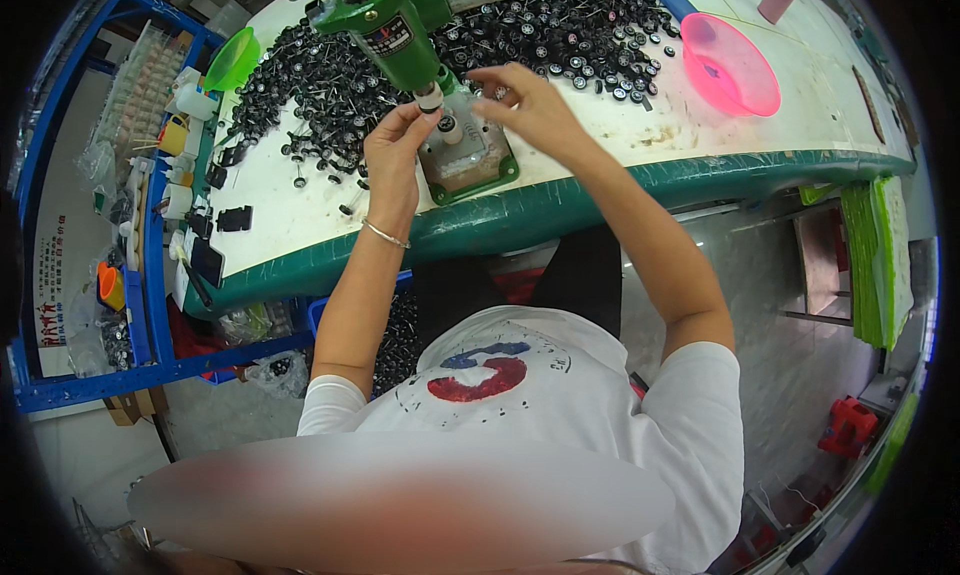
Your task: The person assembles black plastic components using a small manual press.
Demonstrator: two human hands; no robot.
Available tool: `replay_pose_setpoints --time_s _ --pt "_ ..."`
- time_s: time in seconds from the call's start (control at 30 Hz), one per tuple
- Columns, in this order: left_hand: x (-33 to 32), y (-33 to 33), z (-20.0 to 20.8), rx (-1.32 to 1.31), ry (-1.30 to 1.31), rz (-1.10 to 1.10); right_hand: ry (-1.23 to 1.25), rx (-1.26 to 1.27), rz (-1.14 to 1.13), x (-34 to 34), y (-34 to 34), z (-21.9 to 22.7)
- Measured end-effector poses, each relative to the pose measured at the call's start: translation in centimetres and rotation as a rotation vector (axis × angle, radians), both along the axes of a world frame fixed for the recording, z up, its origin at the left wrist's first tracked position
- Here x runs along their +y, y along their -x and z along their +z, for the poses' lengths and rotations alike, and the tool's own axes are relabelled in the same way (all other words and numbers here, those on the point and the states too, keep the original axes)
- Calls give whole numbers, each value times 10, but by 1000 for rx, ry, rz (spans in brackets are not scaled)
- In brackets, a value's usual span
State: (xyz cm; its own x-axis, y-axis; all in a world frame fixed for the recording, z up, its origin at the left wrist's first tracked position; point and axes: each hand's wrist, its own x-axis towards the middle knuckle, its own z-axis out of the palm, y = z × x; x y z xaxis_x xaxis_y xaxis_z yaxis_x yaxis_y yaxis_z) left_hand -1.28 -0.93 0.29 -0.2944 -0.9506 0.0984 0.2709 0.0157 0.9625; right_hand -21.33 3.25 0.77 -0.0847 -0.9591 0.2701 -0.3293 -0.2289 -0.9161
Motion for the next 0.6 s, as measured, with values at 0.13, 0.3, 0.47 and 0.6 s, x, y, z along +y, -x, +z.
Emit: replay_pose_setpoints --time_s 0.13,0.3,0.47,0.6 --pt "-1 6 5 74 37 -1 44 -21 -98 -15 32 41" --pt "-5 5 3 65 28 -24 134 -602 101 -67 37 137" --pt "-7 7 5 54 43 -50 -497 -1035 139 -107 21 268" --pt "-6 2 4 55 18 -60 -418 -896 -197 -106 -1 271"
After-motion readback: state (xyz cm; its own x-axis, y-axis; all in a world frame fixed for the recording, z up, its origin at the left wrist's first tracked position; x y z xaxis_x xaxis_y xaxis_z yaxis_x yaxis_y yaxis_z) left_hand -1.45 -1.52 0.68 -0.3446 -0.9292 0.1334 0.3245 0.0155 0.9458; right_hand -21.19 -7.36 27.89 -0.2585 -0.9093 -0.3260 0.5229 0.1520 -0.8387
